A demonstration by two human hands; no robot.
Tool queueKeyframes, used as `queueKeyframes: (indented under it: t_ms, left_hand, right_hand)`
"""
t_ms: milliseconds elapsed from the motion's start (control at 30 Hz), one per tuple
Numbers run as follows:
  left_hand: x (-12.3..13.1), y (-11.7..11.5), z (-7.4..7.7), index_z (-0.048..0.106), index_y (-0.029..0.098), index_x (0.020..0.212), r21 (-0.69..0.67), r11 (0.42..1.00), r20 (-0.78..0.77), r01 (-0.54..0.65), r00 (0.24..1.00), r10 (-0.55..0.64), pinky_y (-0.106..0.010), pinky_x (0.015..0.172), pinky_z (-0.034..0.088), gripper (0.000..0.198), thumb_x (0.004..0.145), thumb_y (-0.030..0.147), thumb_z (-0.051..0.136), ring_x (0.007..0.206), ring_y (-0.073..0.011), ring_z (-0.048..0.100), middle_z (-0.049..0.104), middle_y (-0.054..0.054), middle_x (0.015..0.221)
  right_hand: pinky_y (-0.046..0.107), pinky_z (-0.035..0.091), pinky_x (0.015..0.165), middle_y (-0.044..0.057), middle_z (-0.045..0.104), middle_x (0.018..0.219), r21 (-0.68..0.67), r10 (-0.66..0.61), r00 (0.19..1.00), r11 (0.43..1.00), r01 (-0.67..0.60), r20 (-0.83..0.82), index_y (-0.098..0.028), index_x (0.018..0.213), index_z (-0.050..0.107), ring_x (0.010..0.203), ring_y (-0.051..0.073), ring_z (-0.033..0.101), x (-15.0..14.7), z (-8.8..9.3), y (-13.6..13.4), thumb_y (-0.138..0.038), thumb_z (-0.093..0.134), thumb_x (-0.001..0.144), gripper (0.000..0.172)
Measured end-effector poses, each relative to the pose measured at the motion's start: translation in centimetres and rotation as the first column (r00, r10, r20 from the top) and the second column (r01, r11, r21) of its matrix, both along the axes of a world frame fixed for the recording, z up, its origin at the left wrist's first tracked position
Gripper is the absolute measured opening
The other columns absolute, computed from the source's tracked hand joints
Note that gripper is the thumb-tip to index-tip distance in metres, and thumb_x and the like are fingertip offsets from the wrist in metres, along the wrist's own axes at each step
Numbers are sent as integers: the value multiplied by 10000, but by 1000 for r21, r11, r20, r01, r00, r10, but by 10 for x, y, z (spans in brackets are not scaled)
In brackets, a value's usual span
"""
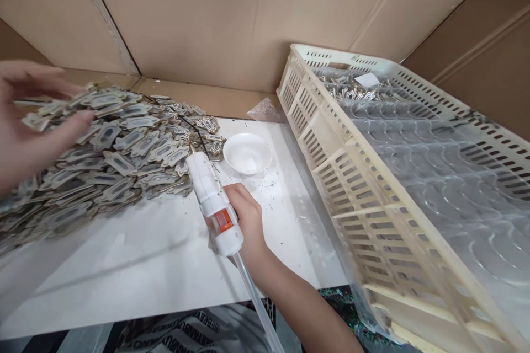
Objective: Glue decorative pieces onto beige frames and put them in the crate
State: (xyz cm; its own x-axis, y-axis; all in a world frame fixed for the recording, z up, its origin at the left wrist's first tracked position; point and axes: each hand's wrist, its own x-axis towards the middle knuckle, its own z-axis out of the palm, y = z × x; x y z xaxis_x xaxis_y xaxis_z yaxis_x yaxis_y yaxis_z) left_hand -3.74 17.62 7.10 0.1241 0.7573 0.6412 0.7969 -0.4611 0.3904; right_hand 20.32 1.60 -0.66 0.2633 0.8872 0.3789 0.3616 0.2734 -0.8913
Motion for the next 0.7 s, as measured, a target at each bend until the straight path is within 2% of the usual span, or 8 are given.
queueKeyframes:
  t_ms: [67, 133, 200, 267, 367, 467, 633, 700]
  left_hand:
    - [14, -25, -9, 677, 193, 1079, -44, 952, -136, 304, 942, -307, -327, 944, 495, 333, 804, 377, 718, 938, -189, 682, 712, 4, 972]
    - [31, -48, -27, 674, 246, 1035, -164, 733, -150, 660, 717, -680, -260, 758, 518, 198, 876, 355, 626, 772, -164, 683, 716, 6, 849]
    - [48, -69, -49, 639, 250, 1091, -343, 545, -136, 765, 533, -835, -268, 744, 525, 211, 887, 238, 587, 830, -184, 688, 726, -32, 948]
    - [64, -84, -72, 621, 206, 1073, -380, 449, -142, 809, 428, -892, -297, 850, 534, 248, 869, 100, 530, 982, -214, 679, 723, -70, 1013]
    - [77, -95, -98, 573, 176, 1168, -356, 417, -208, 836, 364, -908, -394, 1038, 478, 352, 864, 22, 484, 1165, -242, 627, 712, -107, 1131]
    - [77, -94, -107, 585, 181, 1134, -334, 443, -221, 832, 387, -895, -399, 1031, 488, 295, 897, 47, 469, 1065, -221, 673, 731, -101, 1077]
    - [60, -79, -94, 649, 203, 1058, -218, 510, -210, 832, 470, -857, -274, 786, 567, 216, 920, 129, 500, 887, -190, 720, 760, -68, 960]
    - [51, -70, -84, 669, 219, 1074, -128, 592, -208, 796, 562, -801, -271, 794, 571, 216, 895, 150, 568, 857, -187, 730, 769, -64, 973]
  right_hand:
    - [252, 450, 523, -27, 544, 671, -31, -19, 1000, 999, 19, -6, -219, 670, 540, 567, 125, 529, 0, 1, 0, -243, 618, 811, 163]
    - [265, 464, 546, -16, 551, 687, -75, -16, 1000, 997, 16, 0, -220, 673, 540, 595, 135, 544, 1, 3, 0, -284, 616, 826, 182]
    - [281, 475, 580, -6, 554, 694, -112, 5, 1000, 994, -4, 5, -221, 683, 541, 637, 150, 560, 3, 5, -1, -327, 610, 847, 207]
    - [292, 474, 600, 0, 546, 686, -131, 13, 1000, 991, -14, -8, -220, 689, 532, 661, 161, 565, 4, 6, -1, -365, 598, 862, 236]
    - [297, 469, 616, -4, 532, 685, -144, 0, 1000, 990, -4, -28, -220, 696, 505, 651, 154, 551, 5, 4, -1, -379, 577, 875, 250]
    - [300, 470, 635, 0, 539, 726, -148, -9, 1000, 989, 7, -18, -223, 707, 483, 670, 151, 549, 7, 0, -2, -371, 572, 887, 250]
    - [309, 479, 672, 4, 536, 757, -142, -4, 1000, 990, 7, 19, -221, 743, 493, 704, 157, 560, 11, 0, -3, -361, 582, 905, 232]
    - [306, 472, 664, -3, 522, 739, -144, 2, 1000, 990, 0, 12, -218, 734, 492, 690, 154, 551, 11, 3, -3, -357, 578, 903, 235]
